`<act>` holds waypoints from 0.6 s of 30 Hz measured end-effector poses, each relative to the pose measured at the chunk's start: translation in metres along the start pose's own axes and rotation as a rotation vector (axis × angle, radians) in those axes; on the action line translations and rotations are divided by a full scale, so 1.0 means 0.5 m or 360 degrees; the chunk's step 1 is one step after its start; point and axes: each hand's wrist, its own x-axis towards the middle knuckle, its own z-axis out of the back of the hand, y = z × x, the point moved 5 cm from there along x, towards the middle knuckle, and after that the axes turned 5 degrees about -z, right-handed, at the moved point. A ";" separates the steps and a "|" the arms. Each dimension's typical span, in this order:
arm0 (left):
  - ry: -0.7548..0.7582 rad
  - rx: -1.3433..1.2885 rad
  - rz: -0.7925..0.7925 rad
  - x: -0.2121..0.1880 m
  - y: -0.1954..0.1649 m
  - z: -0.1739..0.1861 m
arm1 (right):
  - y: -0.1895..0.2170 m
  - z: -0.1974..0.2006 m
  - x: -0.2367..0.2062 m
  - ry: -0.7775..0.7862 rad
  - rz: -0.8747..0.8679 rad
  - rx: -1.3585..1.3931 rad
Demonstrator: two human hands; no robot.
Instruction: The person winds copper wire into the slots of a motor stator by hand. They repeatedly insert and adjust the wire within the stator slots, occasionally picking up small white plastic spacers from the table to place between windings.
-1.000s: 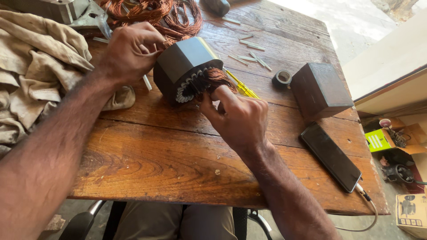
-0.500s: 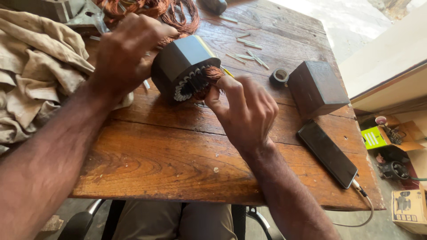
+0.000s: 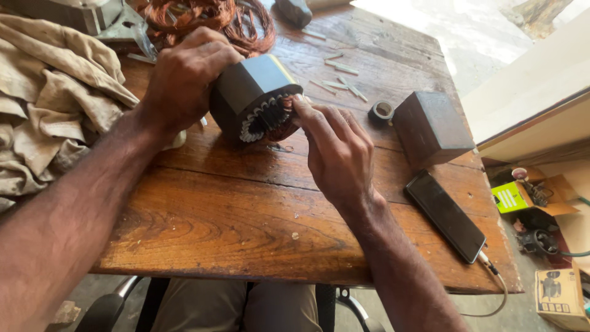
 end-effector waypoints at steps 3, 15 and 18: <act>-0.0061 -0.0029 0.0010 -0.004 -0.006 0.017 | 0.014 0.015 0.017 0.0013 -0.0072 0.0038; 0.0256 -0.0202 0.0357 -0.026 0.040 -0.011 | 0.371 0.220 0.093 0.0291 0.0154 -0.0297; 0.0251 -0.0266 0.0375 -0.036 0.047 -0.017 | 0.397 0.198 0.045 0.0331 0.0230 -0.0253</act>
